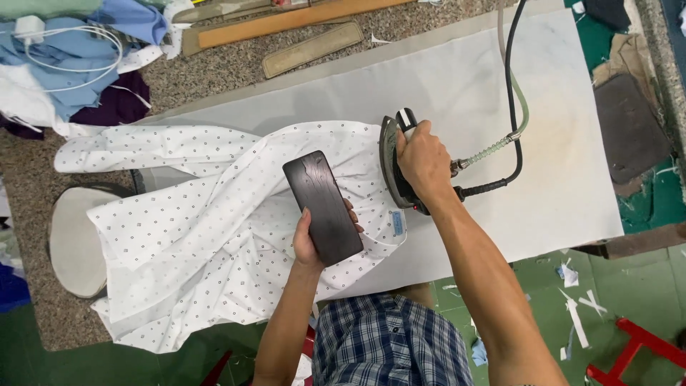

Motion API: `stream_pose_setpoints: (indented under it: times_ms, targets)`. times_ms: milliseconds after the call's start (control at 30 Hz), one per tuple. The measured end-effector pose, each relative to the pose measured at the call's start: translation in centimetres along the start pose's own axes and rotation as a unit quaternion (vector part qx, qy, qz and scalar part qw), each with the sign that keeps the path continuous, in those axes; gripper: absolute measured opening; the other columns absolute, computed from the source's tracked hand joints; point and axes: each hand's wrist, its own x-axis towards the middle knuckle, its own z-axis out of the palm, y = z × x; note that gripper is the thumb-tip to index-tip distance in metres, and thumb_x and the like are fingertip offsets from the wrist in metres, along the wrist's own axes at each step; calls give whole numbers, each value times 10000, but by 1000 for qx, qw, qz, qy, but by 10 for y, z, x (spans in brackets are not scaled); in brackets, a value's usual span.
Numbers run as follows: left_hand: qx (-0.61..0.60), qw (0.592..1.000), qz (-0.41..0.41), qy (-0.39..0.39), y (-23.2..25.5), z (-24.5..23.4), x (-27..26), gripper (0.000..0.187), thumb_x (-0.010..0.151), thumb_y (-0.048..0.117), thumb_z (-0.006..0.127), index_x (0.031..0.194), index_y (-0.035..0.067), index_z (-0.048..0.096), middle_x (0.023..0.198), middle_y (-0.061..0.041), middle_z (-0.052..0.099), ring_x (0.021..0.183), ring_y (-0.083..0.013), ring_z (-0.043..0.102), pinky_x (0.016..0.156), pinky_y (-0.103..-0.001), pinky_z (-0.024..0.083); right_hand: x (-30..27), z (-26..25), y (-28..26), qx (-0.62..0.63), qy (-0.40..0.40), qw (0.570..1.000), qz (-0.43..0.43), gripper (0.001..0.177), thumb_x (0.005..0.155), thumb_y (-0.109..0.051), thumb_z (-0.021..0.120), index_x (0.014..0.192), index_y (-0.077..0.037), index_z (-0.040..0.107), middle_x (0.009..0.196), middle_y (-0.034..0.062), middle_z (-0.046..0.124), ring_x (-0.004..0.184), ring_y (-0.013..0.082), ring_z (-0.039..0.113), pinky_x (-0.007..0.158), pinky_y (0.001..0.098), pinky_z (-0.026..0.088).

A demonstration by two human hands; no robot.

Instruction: The person irons a white patterned shirt on a work table, repeatedly smoothing the fabric with an iron and a black pressing block. They adjust the shirt's position and fold the collar while ironing, then place the shirt on a red chair.

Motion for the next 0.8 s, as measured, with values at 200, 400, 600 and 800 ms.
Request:
stream_pose_setpoints:
  times_ms: [200,400,600,800]
  targets:
    - [148,975,68,150,14,96,-8,636,1001,549,345,1482,142,436,1412,-179,567,1270,-320,575,1155,-483,398,13,-24,10,-6,-45,997,-64,388,1065,-412,413,1049,-31,478,818,280,696,797,458,747,678,558,610]
    - [504,850,84,125,13,113,10,809,967,535,518,1613,110,280,1550,-269,397,1430,-405,385,1185,-547,315,69,-85,101,-32,-76,993,-80,428,1067,-400,478,1129,22,516,896,328,700,880,498,735,682,588,591]
    - [774,607,50,173,-57,169,70,751,932,468,563,1601,194,359,1138,-162,514,1000,-329,628,795,-437,563,181,-101,220,-9,17,999,-48,596,1083,-478,564,1227,101,548,961,387,672,929,574,694,703,645,572]
    - [885,324,170,287,-141,110,148,758,855,473,631,1528,172,459,933,-155,488,707,-282,503,500,-372,465,142,-100,276,-121,163,948,-247,810,955,-417,648,1488,134,389,1280,365,556,1020,559,587,829,602,504]
